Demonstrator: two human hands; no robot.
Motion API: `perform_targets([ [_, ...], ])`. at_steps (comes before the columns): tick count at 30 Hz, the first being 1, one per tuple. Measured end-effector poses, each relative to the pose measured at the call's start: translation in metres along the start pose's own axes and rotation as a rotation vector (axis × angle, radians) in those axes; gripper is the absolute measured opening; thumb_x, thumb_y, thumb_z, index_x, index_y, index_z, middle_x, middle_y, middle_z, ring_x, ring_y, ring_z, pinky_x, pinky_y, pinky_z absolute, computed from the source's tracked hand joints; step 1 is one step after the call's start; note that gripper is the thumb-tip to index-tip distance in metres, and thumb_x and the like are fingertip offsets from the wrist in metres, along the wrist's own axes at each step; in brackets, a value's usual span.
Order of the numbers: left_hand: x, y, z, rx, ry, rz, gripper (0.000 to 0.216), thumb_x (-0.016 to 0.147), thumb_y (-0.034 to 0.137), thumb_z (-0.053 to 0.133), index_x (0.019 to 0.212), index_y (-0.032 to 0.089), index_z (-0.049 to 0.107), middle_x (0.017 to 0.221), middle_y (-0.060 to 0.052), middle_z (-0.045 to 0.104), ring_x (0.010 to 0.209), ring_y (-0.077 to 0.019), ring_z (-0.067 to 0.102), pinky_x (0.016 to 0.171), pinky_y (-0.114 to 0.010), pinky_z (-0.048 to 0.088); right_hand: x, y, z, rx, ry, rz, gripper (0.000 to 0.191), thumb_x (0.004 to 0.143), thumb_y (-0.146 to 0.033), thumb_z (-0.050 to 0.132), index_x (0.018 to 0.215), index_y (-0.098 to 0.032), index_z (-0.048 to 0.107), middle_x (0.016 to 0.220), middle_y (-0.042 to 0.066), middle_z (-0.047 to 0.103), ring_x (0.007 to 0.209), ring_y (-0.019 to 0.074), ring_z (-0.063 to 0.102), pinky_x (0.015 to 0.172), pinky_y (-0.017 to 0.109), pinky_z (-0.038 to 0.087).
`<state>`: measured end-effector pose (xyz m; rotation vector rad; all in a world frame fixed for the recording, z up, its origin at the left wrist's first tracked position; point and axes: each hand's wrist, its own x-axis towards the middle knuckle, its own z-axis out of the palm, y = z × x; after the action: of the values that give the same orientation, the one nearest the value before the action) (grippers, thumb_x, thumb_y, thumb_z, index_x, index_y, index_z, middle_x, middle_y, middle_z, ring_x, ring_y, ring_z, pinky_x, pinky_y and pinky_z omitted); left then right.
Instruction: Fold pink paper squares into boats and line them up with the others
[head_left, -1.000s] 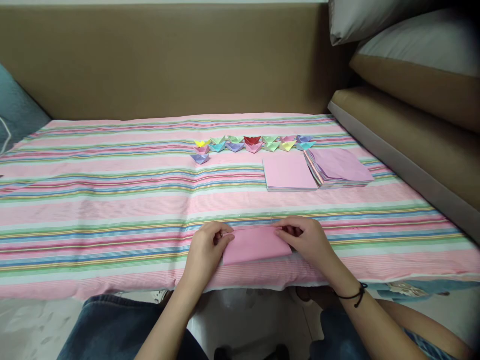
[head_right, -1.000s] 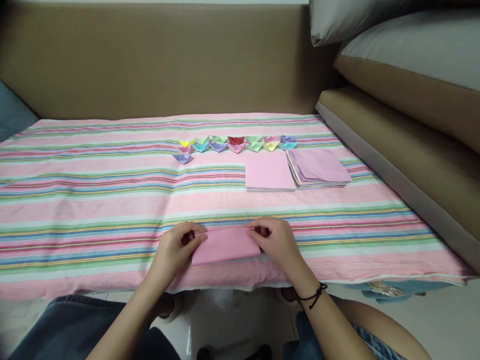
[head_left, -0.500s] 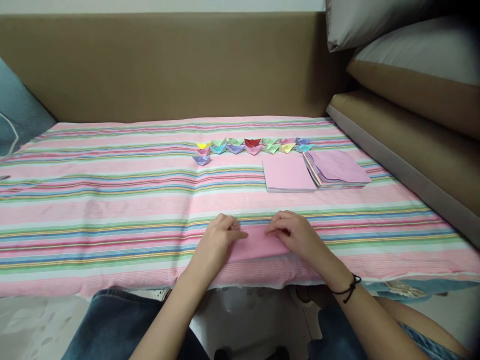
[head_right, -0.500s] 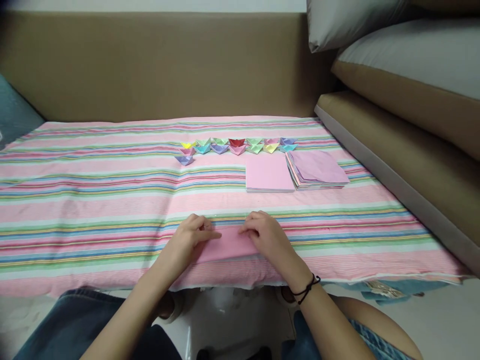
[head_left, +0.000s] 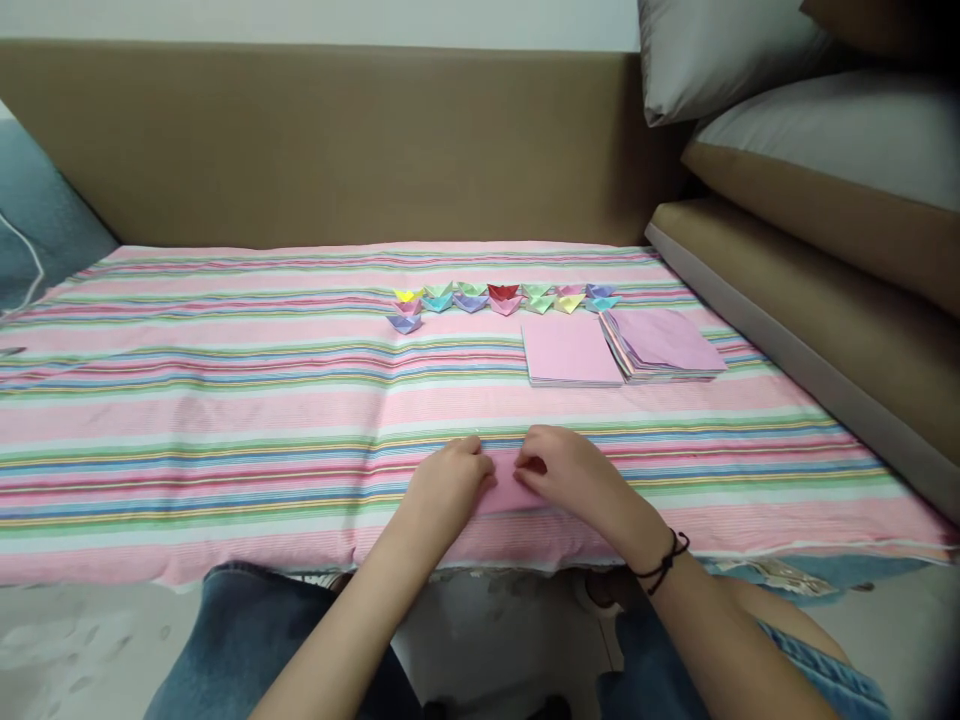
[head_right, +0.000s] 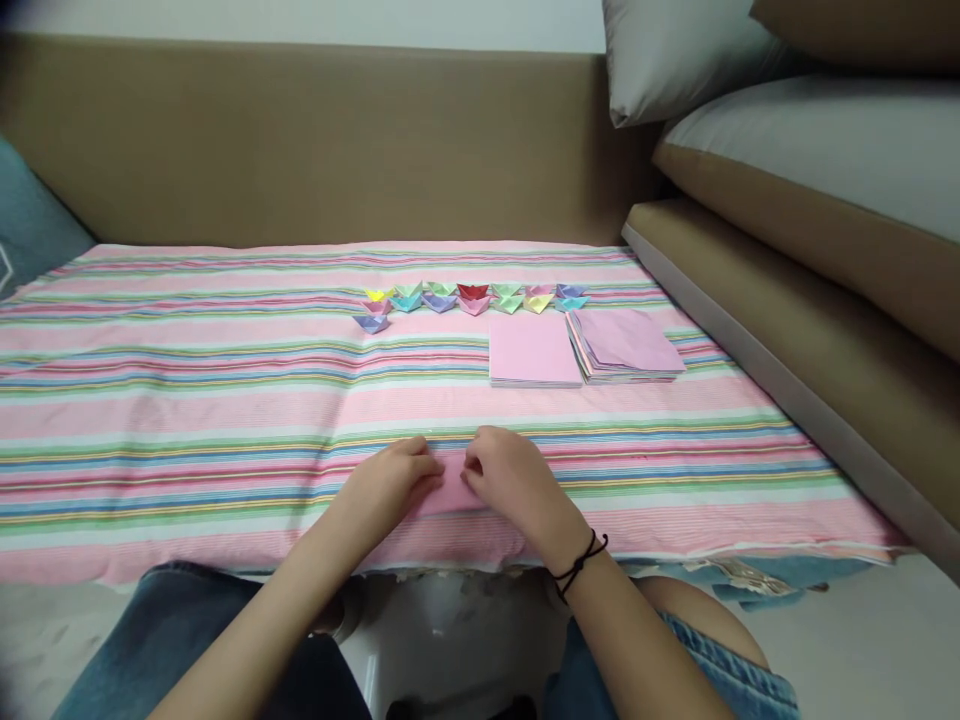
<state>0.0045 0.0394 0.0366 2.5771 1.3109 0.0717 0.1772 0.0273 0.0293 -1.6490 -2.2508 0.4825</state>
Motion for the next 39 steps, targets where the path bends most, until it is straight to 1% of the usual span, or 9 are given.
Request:
perform_targets([
  [3,0.003,-0.001,0.002,-0.044,0.019,-0.049,0.021,0.085,0.018,0.05,0.069,0.018,0.064,0.076,-0.003,0.056,0.07,-0.0156,0.056,0.059,-0.026,0.036,0.003,-0.004,0.005,-0.056,0.042,0.063,0.013,0.072,-0.014,0.064,0.062,-0.019,0.057,0.068,0.002,0.058,0.066,0.0166,0.053,0.058,0.027,0.033],
  [7,0.004,-0.002,0.005,-0.081,0.053,-0.08,0.017,0.081,0.017,0.054,0.067,0.019,0.064,0.075,-0.002,0.056,0.068,-0.0151,0.055,0.056,-0.025,0.035,0.001,-0.006,0.008,-0.048,0.056,0.075,0.015,0.072,-0.016,0.065,0.065,-0.02,0.052,0.068,0.0,0.055,0.063,0.0151,0.049,0.055,0.026,0.029],
  [10,0.001,-0.002,0.006,-0.108,0.059,-0.089,0.011,0.078,0.019,0.06,0.068,0.019,0.065,0.076,-0.002,0.055,0.07,-0.0154,0.055,0.057,-0.025,0.035,-0.003,-0.006,0.007,0.023,0.037,0.064,0.017,0.07,-0.017,0.067,0.069,-0.02,0.05,0.074,0.0,0.055,0.068,0.0157,0.05,0.057,0.026,0.031],
  [13,-0.002,-0.002,0.006,-0.136,0.041,-0.086,0.004,0.074,0.024,0.067,0.075,0.02,0.067,0.079,-0.001,0.056,0.074,-0.0167,0.056,0.059,-0.026,0.037,-0.007,-0.005,0.006,0.078,0.011,0.056,0.021,0.067,-0.019,0.07,0.073,-0.02,0.05,0.08,0.001,0.054,0.076,0.0176,0.05,0.062,0.026,0.034],
  [17,-0.006,0.001,0.004,-0.151,0.024,-0.095,0.022,0.068,0.03,0.074,0.088,0.02,0.068,0.087,-0.003,0.058,0.084,-0.0198,0.057,0.061,-0.026,0.039,-0.01,-0.003,0.008,0.099,-0.005,0.043,0.028,0.063,-0.022,0.075,0.078,-0.02,0.05,0.084,0.002,0.053,0.08,0.0191,0.05,0.064,0.027,0.036],
  [20,-0.008,0.002,0.004,-0.151,0.016,-0.093,0.029,0.066,0.031,0.075,0.092,0.02,0.067,0.09,-0.004,0.058,0.087,-0.0207,0.057,0.061,-0.027,0.04,-0.01,-0.001,0.01,0.098,-0.007,0.017,0.032,0.061,-0.025,0.076,0.08,-0.02,0.05,0.086,0.002,0.052,0.082,0.0196,0.049,0.065,0.027,0.037],
  [28,-0.01,0.0,0.007,-0.106,0.016,-0.066,0.034,0.066,0.033,0.076,0.096,0.02,0.065,0.091,-0.004,0.058,0.089,-0.021,0.057,0.069,-0.028,0.043,-0.011,0.003,0.014,0.075,0.009,-0.027,0.036,0.059,-0.028,0.076,0.083,-0.021,0.049,0.088,0.002,0.051,0.083,0.0205,0.049,0.067,0.029,0.039],
  [33,-0.012,0.003,0.008,-0.071,0.026,-0.05,0.035,0.067,0.032,0.075,0.097,0.018,0.064,0.094,-0.005,0.058,0.09,-0.0229,0.056,0.073,-0.031,0.044,-0.01,0.002,0.018,0.051,0.027,-0.023,0.036,0.059,-0.024,0.074,0.084,-0.02,0.049,0.087,0.003,0.051,0.083,0.0211,0.048,0.07,0.03,0.04],
  [39,-0.014,0.003,0.009,-0.042,0.028,-0.027,0.035,0.069,0.03,0.073,0.1,0.018,0.063,0.097,-0.006,0.057,0.09,-0.0237,0.055,0.075,-0.034,0.044,-0.011,0.001,0.02,0.058,0.032,-0.012,0.035,0.059,-0.021,0.072,0.083,-0.02,0.047,0.087,0.004,0.05,0.083,0.0212,0.047,0.072,0.031,0.04],
])
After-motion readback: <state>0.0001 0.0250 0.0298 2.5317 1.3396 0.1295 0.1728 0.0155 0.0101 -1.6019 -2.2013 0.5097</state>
